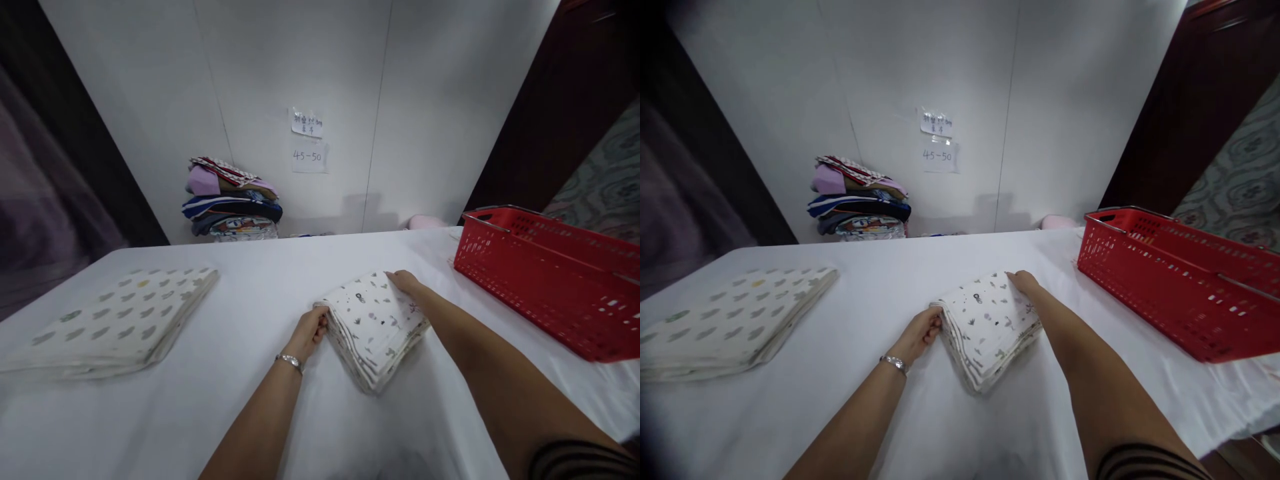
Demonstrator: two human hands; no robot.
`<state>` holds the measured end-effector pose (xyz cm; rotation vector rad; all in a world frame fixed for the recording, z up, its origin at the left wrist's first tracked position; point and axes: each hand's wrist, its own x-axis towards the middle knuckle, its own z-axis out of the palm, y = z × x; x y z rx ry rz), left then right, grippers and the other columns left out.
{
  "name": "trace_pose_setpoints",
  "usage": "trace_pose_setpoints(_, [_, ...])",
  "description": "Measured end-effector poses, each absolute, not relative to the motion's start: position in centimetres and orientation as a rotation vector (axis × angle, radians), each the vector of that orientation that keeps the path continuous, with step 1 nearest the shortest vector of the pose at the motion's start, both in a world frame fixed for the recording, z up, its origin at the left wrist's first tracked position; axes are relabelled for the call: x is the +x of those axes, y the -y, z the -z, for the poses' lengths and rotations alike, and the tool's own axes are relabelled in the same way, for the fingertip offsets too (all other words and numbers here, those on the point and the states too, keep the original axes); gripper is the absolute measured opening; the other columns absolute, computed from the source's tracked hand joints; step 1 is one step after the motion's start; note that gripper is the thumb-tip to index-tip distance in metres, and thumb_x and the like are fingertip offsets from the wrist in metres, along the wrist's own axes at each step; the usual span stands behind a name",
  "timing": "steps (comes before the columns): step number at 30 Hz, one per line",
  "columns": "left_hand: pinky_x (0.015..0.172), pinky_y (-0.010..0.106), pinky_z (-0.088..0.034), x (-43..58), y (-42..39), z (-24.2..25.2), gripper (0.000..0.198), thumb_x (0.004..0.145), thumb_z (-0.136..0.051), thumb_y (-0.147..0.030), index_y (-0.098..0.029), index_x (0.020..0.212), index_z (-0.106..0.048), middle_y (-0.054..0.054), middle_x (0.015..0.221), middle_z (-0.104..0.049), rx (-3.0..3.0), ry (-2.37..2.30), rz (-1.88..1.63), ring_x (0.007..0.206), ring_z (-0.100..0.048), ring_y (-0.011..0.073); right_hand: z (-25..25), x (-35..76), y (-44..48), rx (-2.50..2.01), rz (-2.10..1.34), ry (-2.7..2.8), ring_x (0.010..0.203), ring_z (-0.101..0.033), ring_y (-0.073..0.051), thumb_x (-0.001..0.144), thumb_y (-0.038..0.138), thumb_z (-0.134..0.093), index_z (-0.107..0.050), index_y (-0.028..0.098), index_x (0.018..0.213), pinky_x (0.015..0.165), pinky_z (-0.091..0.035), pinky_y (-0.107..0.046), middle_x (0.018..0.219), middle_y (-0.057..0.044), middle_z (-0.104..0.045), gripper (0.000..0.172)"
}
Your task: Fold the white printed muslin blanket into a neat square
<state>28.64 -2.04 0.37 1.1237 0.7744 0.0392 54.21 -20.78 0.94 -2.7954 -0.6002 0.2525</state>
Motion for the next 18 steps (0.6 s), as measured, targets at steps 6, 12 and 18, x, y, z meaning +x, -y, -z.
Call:
trace_pose_setpoints(6, [0.036,0.02,-0.006,28.9,2.9,-0.5,0.022,0.071,-0.054,-0.021,-0.018,0.056,-0.038,-0.009,0.043,-0.029,1.218,-0.854,-0.146,0.033,-0.019,0.0024,-0.2,53.5,21.0,-2.877,-0.152,0.632,0.101,-0.057,-0.026,0.092,0.049,-0.027,-0.061,0.01,0.107,0.081,-0.041,-0.031,0.108,-0.018,-0.063,0.054])
trace_pose_setpoints(12, [0.038,0.021,-0.007,29.1,3.5,-0.3,0.025,0.07,-0.057,-0.017,-0.018,0.054,-0.039,-0.009,0.041,-0.026,1.231,-0.878,-0.159,0.034,-0.017,0.0025,-0.1,55.0,22.0,-2.943,-0.112,0.591,0.101,-0.057,-0.028,0.092,0.049,-0.027,-0.06,0.012,0.108,0.081,-0.041,-0.034,0.107,-0.02,-0.062,0.052])
trace_pose_setpoints(18, [0.037,0.02,-0.007,29.2,2.6,-0.5,0.029,0.07,-0.059,-0.026,-0.018,0.055,-0.035,-0.007,0.045,-0.033,1.129,-0.83,-0.052,0.035,-0.023,0.0023,1.0,56.2,22.9,-2.896,-0.143,0.622,0.097,-0.058,-0.027,0.091,0.055,-0.023,-0.063,0.015,0.102,0.078,-0.041,-0.033,0.104,-0.015,-0.064,0.057])
